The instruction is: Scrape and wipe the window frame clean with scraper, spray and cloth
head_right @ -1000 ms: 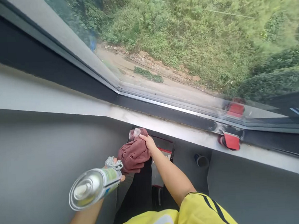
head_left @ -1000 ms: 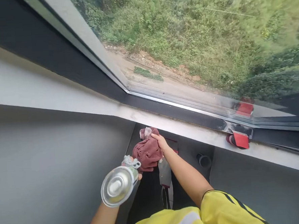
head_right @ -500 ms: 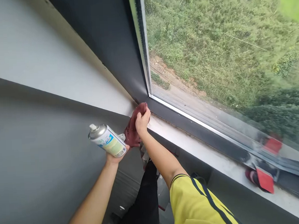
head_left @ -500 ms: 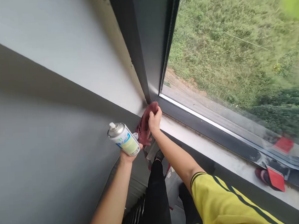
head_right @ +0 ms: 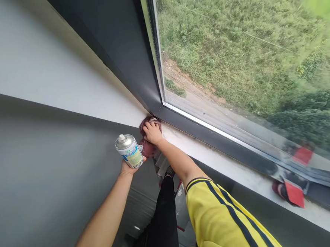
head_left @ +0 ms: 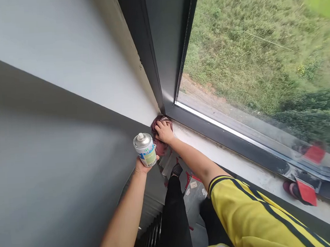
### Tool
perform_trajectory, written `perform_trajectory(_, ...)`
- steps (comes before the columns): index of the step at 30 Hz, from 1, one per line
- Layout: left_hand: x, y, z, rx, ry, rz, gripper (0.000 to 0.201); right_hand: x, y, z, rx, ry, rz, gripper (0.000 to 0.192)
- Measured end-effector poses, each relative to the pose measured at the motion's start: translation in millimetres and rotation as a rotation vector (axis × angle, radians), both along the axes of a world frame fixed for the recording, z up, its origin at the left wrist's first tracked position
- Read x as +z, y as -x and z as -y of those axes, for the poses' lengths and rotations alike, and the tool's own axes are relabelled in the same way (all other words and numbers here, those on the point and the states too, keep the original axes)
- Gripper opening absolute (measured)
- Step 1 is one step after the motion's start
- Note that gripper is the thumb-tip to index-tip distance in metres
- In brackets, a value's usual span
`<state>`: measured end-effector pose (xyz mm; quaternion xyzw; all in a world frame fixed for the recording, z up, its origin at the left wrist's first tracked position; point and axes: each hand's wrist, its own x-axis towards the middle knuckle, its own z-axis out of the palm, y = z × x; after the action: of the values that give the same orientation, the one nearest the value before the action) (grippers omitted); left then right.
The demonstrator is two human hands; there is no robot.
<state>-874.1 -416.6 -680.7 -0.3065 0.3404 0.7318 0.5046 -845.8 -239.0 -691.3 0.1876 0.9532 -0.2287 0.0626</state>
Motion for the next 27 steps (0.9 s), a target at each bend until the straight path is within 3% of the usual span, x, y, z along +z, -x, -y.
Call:
perform_trajectory(2, 2.7, -9, -1, -0.029, -0.016, 0.001, 0.041, 3.0, -11, -3, -0.019, -0.022, 0.005, 0.030)
perform_trajectory(6, 4.0, -10, -6, -0.039, -0.076, -0.031, 0.034, 0.5, -14, 3, -0.273, -0.073, -0.054, 0.038)
perform_trajectory(11, -5.8, 11, -9, -0.007, -0.038, -0.050, 0.035, -14.1, 18, 9, -0.200, -0.021, -0.068, 0.062)
perform_trajectory(13, -10.8, 9, -9, -0.030, -0.022, -0.016, 0.036, -17.9, 16, 6, -0.196, -0.001, -0.064, 0.065)
perform_trajectory(16, -15.4, -18, -8, -0.126, -0.037, 0.057, 0.035, -15.4, -27, 2, -0.248, -0.050, -0.074, 0.067)
perform_trajectory(19, -19.9, -68, -10, -0.294, -0.090, 0.165, 0.030, -10.2, -110, -1, -0.419, -0.161, -0.017, 0.061)
perform_trajectory(23, -22.3, -136, -19, -0.452, -0.174, 0.282, 0.027, -5.2, -217, -10, -0.718, -0.280, 0.076, 0.037)
perform_trajectory(25, -15.8, -155, -22, -0.443, -0.216, 0.301, 0.027, 1.2, -238, -15, -0.778, -0.293, 0.020, 0.032)
perform_trajectory(27, -5.8, -154, -21, -0.384, -0.250, 0.285, 0.030, 8.7, -224, -17, -0.765, -0.269, -0.099, 0.031)
